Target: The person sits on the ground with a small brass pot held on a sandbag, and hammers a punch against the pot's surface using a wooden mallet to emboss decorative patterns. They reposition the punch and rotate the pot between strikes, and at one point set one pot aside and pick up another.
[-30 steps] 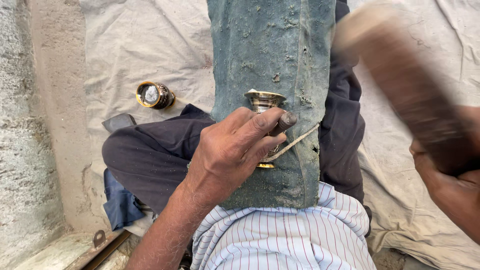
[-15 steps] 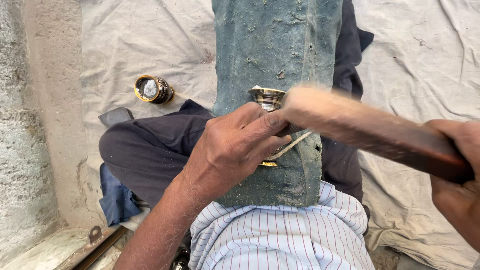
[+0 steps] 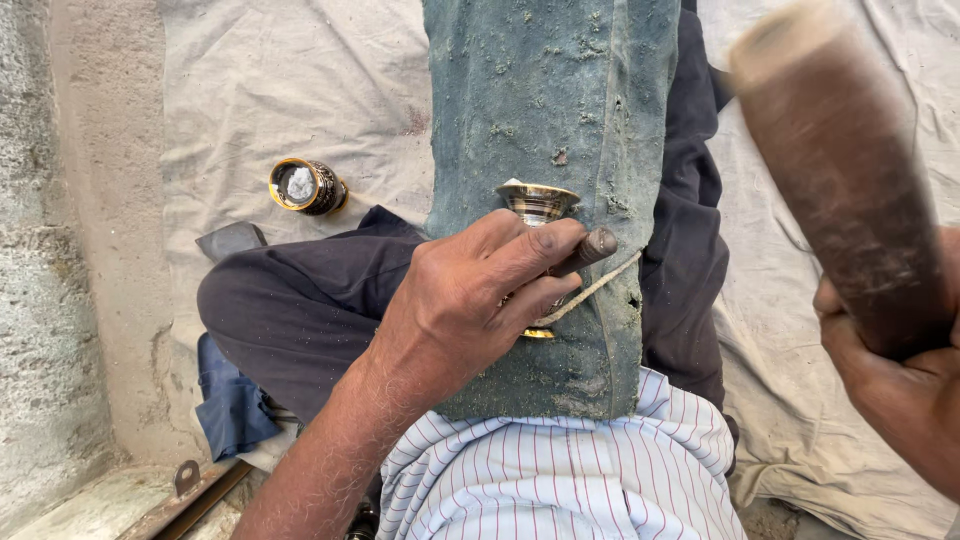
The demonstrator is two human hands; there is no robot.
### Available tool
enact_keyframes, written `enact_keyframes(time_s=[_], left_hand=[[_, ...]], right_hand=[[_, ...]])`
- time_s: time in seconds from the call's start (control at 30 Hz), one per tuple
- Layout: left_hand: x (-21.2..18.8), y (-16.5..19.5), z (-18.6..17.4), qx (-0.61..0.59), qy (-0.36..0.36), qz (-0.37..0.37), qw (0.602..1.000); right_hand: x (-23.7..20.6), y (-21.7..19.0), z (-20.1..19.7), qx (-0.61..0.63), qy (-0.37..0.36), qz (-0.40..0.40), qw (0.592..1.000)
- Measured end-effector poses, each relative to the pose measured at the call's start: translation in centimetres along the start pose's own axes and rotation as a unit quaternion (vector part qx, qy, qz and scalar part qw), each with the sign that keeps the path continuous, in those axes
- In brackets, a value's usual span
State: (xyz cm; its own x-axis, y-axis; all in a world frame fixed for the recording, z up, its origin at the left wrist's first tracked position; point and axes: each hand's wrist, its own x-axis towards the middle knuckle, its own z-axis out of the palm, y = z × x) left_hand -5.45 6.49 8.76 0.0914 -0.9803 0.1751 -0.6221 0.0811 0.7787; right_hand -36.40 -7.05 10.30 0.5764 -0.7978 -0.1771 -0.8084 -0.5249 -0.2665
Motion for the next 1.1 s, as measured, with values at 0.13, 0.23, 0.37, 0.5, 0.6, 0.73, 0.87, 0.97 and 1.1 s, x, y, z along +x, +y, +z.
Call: enact_keyframes(time_s=[0.13,0.23,0.37,0.5,0.6,0.73,0.87,0.97,1.1], left_hand=[[0.1,-0.1,0.0,0.003,-0.001,-0.002,1.0],[0.2,-0.2,0.0,0.012,-0.008,0.0,1.0],[0.0,-0.1,-0.2,-0.016,0.001,-0.004,1.0],[0.2,-0.1,-0.3,-0.005,-0.008,-0.011,1.0],[0.2,-0.3,-0.2,-0.011,-0.006,-0.004,1.0],[0.2,-0.4,-0.3,-0.018,-0.005,-0.004,1.0],[0.3,-0.4,-0.4,-0.026,-0.022,-0.019,0.999],[0.3,-0.3,-0.4,-0.01,-0.01,-0.009,1.0],[0.2,-0.2,-0.4,-0.012,-0.012,-0.002,1.0]], right_hand=[[0.2,-0.6,-0.4,0.004,0.003,-0.002,1.0],[0.4,-0.8,-0.4,0.008,0.003,-0.003,1.0],[0.3,-0.5,-0.2,0.01,0.006,-0.001,1.0],[0.1,-0.1,-0.1,0.018,0.006,-0.002,1.0],[0.6,-0.5,-0.2,0.001,0.009,-0.016,1.0],[2.5,-1.9,-0.1,0.42,-0.027,0.185,0.888],[2.1,-2.9,-1.2,0.077,-0.019,0.028,0.996],[1.7,-3.3,-1.4,0.12,0.067,-0.026,0.99],[2.0,-4.1,-1.9,-0.01,0.0,-0.047,0.999]])
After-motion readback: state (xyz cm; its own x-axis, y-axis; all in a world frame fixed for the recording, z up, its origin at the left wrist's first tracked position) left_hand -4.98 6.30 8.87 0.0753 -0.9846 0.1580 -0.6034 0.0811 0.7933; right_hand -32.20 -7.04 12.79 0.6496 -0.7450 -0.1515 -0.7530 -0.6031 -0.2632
